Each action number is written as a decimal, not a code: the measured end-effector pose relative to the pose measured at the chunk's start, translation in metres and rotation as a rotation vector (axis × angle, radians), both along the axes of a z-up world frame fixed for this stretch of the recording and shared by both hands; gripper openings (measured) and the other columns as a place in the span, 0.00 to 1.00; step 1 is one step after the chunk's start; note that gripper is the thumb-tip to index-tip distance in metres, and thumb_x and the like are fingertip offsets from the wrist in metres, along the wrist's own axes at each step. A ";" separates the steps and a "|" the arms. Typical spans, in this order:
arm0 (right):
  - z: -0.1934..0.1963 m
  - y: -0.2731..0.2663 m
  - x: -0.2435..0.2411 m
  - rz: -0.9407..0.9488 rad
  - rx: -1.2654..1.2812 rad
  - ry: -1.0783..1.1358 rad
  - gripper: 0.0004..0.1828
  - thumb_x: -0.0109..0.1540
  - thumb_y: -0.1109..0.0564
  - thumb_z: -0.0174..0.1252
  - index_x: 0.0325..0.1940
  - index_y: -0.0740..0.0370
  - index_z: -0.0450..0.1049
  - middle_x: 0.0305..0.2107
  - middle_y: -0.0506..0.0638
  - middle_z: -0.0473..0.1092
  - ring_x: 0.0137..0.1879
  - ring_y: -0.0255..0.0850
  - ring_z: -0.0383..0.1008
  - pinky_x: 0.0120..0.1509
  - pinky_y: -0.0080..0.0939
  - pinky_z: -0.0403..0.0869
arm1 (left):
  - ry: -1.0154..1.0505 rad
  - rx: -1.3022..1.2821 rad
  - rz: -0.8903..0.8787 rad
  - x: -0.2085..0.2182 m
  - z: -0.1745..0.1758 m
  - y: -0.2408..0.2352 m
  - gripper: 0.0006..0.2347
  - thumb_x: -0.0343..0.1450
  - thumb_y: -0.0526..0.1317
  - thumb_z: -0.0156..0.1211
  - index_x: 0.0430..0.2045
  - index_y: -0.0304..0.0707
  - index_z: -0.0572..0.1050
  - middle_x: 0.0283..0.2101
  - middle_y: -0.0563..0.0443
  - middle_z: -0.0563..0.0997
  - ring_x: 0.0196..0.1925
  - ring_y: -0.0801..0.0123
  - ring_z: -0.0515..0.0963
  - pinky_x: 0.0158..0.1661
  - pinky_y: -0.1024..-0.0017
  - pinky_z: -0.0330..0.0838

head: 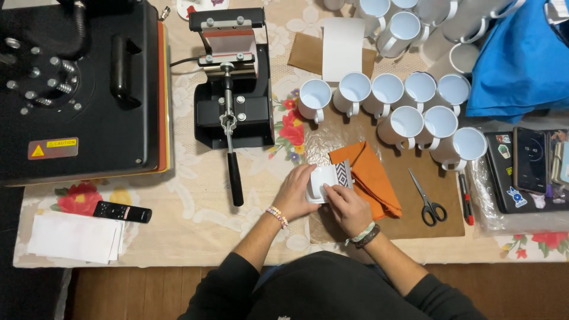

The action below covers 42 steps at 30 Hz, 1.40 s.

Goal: The person applies a printed transfer sheet to a white ceramic mug, smoothing it by hand and peeling off the backing. They then wipe the mug with an orange cloth, apply a brown paper sheet, and place the mug into a mug press machine.

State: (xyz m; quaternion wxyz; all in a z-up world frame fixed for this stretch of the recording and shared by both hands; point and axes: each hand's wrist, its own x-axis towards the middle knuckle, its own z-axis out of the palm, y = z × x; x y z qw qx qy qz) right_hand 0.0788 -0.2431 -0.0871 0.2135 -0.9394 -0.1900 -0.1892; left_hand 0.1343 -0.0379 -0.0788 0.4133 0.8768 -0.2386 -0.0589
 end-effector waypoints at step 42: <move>-0.019 -0.010 0.009 0.124 -0.161 0.173 0.13 0.66 0.44 0.50 0.49 0.41 0.78 0.27 0.40 0.67 0.38 0.38 0.68 0.39 0.35 0.72 | 0.009 0.114 0.067 -0.008 0.003 -0.007 0.43 0.47 0.52 0.77 0.59 0.45 0.67 0.61 0.49 0.71 0.72 0.45 0.59 0.71 0.49 0.45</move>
